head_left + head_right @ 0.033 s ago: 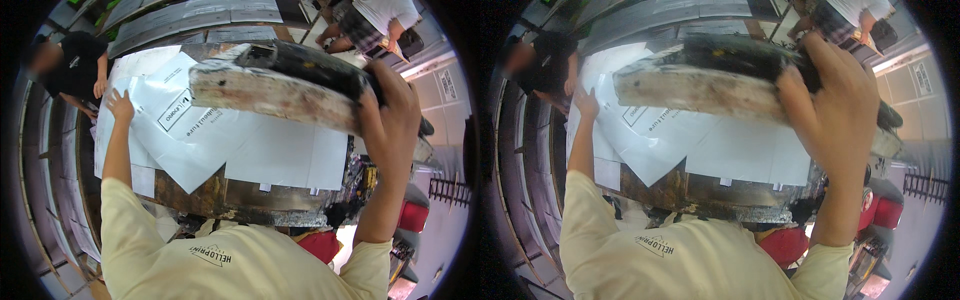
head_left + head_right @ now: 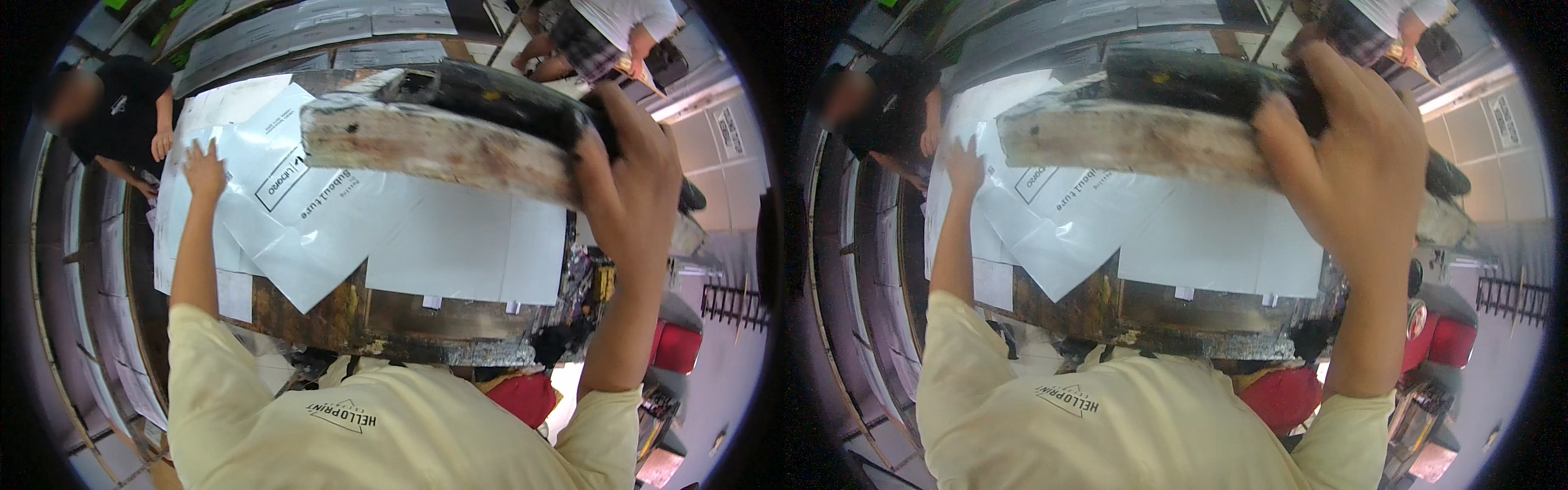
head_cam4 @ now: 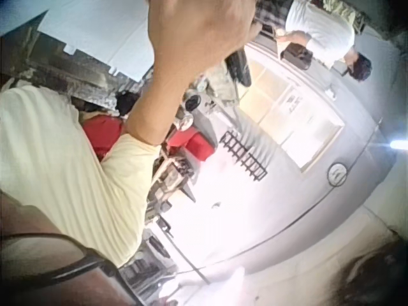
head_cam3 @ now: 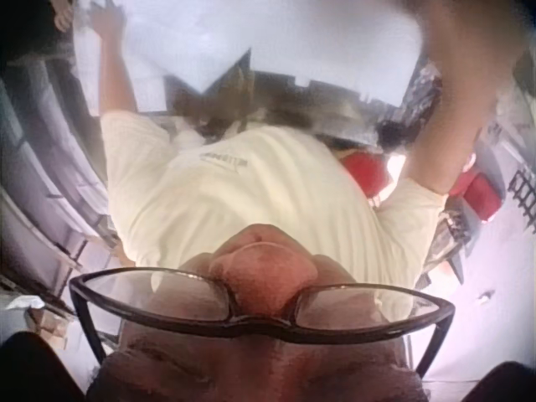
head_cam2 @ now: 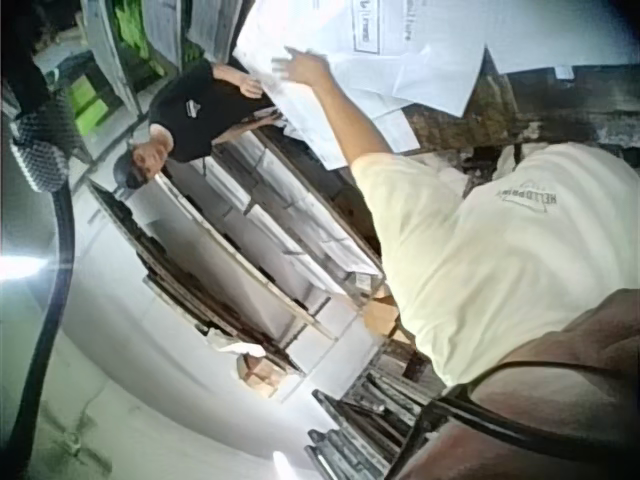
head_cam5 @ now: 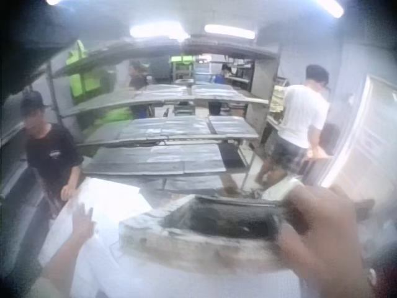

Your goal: The person performs manual screen printing on white plastic mailers by positioning each sheet under a mesh frame, pulling a squeegee across the screen to apply black ink, and then lifting the frame to reveal the print.

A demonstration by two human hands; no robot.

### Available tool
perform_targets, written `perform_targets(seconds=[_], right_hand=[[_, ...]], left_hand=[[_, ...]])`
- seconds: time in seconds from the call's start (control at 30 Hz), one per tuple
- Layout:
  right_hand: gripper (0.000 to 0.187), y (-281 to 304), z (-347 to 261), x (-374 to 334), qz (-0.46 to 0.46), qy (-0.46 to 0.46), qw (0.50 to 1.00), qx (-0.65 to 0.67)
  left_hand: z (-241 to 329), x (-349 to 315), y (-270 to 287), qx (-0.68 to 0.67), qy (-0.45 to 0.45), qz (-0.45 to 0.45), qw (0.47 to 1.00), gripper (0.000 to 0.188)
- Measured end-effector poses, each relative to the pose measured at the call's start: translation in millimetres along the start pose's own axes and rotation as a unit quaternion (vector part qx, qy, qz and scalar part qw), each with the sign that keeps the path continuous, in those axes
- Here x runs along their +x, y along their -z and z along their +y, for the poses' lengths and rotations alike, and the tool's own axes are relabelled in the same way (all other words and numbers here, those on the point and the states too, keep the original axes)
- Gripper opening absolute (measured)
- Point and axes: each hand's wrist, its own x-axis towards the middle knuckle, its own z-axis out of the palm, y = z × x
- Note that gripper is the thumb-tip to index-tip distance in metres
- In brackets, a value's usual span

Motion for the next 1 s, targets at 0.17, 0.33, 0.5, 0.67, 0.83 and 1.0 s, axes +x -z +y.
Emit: perform_targets(seconds=[0.17, 0.33, 0.5, 0.67, 0.83, 1.0], right_hand=[[0.049, -12.7, -11.6, -32.3, 0.049, -0.002, 0.999, 0.009], [0.047, -36.1, -30.5, -119.7, -0.159, 0.025, 0.987, 0.006], [0.032, -104.5, -24.9, -217.1, -0.262, -0.001, 0.958, 0.115], [0.034, -156.8, -45.4, -287.0, -0.274, -0.014, 0.951, 0.14], [0.045, -186.2, -54.6, -316.2, -0.262, -0.003, 0.955, 0.139], [0.064, -229.6, -35.5, -301.4, -0.199, 0.052, 0.973, 0.101]], left_hand=[[127.7, -46.1, 272.5, -0.834, 0.041, -0.213, 0.508, 0.108], [168.7, -135.5, 327.6, -0.833, 0.092, -0.264, 0.478, 0.085], [200.5, -239.2, 241.5, -0.746, 0.103, -0.286, 0.593, 0.089], [223.3, -281.8, 193.0, -0.639, 0.063, -0.236, 0.729, 0.09], [232.5, -294.4, 173.6, -0.526, 0.006, -0.196, 0.828, 0.117], [232.8, -298.1, 169.9, -0.499, 0.03, -0.262, 0.825, 0.12]])
